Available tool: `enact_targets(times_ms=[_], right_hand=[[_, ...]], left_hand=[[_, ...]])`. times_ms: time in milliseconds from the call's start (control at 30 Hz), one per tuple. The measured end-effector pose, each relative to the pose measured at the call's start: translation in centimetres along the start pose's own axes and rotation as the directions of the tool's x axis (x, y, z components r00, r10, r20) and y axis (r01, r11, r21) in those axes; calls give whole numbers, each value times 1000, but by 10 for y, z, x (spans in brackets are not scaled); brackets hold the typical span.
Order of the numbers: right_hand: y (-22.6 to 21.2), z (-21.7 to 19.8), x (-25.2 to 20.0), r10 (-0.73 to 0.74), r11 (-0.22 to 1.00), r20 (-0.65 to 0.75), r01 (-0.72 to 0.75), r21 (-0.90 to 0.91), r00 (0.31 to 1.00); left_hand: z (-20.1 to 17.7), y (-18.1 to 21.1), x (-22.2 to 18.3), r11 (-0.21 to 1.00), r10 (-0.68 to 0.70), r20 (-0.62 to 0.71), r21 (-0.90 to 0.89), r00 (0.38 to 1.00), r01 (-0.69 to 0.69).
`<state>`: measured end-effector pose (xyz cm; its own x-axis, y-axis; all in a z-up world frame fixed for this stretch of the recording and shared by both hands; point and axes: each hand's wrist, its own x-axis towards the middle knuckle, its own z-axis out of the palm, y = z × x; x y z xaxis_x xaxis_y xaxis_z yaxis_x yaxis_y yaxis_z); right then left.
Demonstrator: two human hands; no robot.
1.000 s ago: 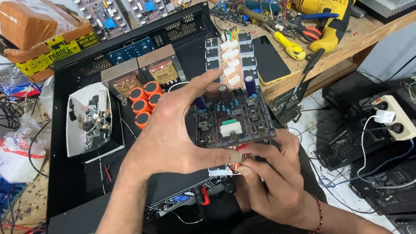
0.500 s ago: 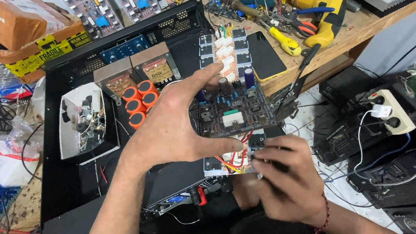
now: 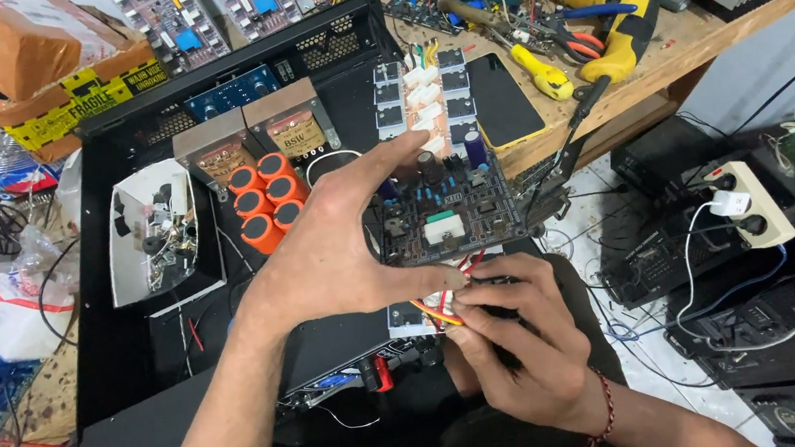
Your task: Soldering wires onto a circuit board and inspecting the electronic components on a repair bench.
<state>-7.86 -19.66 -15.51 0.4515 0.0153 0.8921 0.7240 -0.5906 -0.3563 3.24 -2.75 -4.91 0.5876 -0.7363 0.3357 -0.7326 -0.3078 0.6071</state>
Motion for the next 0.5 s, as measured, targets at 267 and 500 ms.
enact_targets(times_ms=[267, 500], right_hand=[[-5, 5, -1, 135, 990, -45, -133, 44, 990], [-5, 11, 7, 25, 973, -110, -50, -227, 994]], left_hand=[[1, 3, -2, 1000, 1, -17, 16, 1000, -1], [4, 6, 1, 995, -25, -21, 101, 999, 27]])
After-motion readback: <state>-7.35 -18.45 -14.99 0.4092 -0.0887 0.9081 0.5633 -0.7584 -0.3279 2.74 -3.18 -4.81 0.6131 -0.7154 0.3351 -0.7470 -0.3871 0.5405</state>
